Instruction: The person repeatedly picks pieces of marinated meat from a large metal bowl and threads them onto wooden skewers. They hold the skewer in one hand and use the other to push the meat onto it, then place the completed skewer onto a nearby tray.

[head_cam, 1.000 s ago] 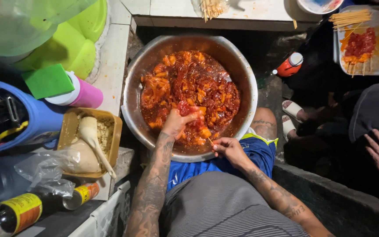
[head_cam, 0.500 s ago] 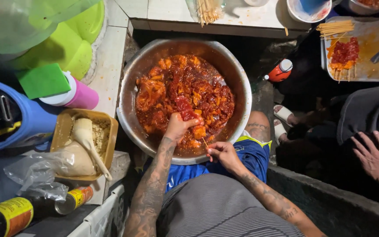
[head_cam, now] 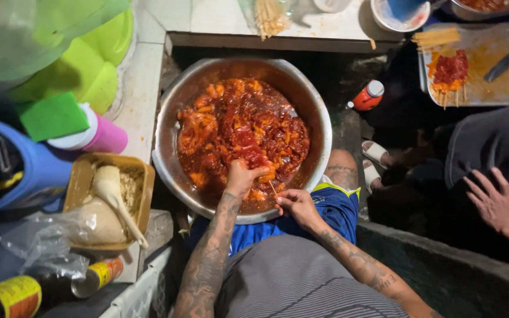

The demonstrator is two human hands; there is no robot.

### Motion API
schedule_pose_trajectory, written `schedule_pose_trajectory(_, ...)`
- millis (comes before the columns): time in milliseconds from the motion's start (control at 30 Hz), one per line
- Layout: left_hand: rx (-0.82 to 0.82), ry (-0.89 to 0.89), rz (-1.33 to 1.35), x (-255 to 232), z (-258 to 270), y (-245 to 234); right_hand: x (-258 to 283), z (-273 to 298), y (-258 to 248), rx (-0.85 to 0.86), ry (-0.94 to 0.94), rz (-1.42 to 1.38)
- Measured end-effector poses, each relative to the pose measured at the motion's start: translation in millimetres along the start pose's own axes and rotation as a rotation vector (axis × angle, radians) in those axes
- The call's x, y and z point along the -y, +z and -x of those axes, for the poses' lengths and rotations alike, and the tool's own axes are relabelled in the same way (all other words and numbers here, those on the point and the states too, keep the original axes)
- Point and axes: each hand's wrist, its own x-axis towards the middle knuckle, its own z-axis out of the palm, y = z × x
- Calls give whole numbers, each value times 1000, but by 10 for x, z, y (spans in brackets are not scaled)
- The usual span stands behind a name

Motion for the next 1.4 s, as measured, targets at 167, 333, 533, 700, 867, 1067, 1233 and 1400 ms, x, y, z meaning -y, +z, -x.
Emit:
schedule_pose_trajectory(167,-2,-37,21,51,-3,53,-106,-39,-34,-32,-17,20)
schedule_pose_trajectory(333,-4,-88,53,-51,89,220,-189,8,-42,-78,-30,-17)
schedule_pose_trajectory(533,23,-253,-34,68,101,295,-238,-94,-463,-251,-86,-61)
schedule_pose_trajectory(700,45,-355,-11,268,14,7,492,-125,-1519,-631,-397,271)
schedule_pose_trajectory(867,-200,-378,-70,170,59,-173,506,-882,-3634,-864,-665,392)
schedule_pose_trajectory(1067,-514,-432,-201,177,100,-310,766,-1908,-5661,-1288,-604,280)
schedule_pose_trajectory(1233,-572,-443,-261,152,131,-228,866,-2442,-6691,-1628,-238,743)
schedule_pose_trajectory(1400,-471,35,-1354,788,236,-836,961,-2164,-5439,-1396,-404,1080)
